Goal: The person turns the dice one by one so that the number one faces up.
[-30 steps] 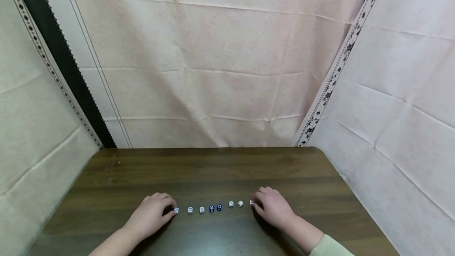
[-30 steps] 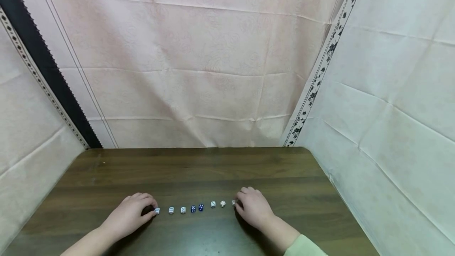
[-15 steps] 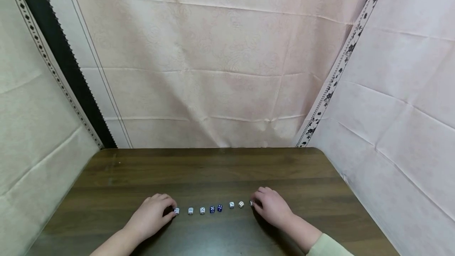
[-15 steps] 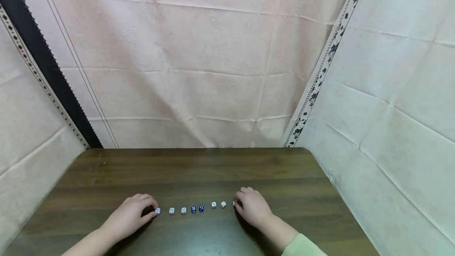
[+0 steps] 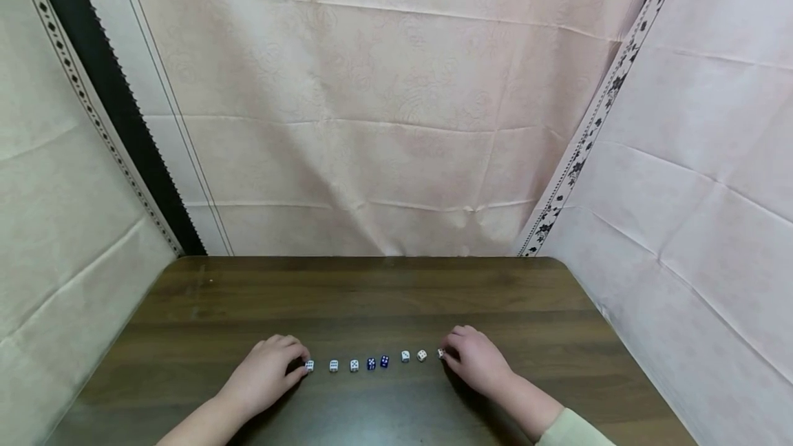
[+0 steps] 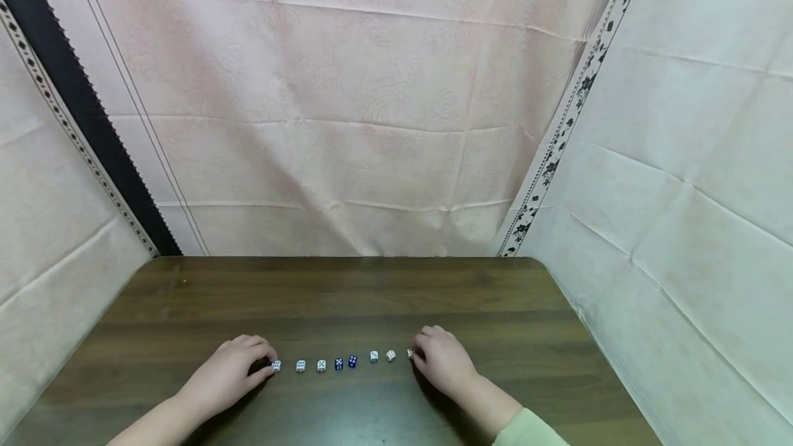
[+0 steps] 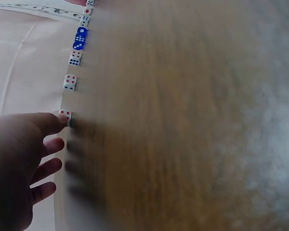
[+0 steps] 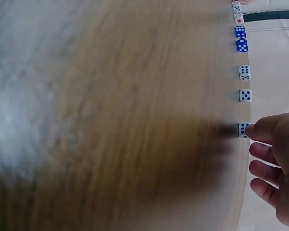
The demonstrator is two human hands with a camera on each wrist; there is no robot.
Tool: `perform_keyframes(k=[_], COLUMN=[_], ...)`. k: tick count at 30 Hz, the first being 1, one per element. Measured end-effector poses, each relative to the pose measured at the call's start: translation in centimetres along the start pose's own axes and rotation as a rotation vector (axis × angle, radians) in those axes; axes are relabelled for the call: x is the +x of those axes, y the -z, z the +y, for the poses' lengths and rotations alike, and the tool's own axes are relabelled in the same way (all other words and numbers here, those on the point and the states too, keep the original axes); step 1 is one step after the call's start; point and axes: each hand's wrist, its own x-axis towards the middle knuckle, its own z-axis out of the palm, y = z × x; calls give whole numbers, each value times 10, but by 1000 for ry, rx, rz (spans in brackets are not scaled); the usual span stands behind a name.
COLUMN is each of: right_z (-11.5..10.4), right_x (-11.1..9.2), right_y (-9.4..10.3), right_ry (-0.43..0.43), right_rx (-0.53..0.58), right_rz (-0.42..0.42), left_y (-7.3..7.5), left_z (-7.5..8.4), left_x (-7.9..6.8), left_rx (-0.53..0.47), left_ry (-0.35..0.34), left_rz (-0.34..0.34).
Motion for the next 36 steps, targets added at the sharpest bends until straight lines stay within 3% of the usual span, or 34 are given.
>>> perform_keyframes(k=[8, 17, 27, 36], right_z=[0, 2, 1, 2], right_x=[1, 1, 0, 0], right_y=[-3, -3, -5, -4], right_ry=[35, 59, 110, 116], right_rx=[-7, -28, -68, -94], right_rz=[31, 4, 58, 35], left_y=[0, 1, 1, 1], left_z=[0, 0, 1, 1], left_x=[0, -1, -1, 0], left_rx=[1, 0, 12, 10], left_ry=[-3, -16, -22, -14], left_rz=[-3, 8, 14, 10])
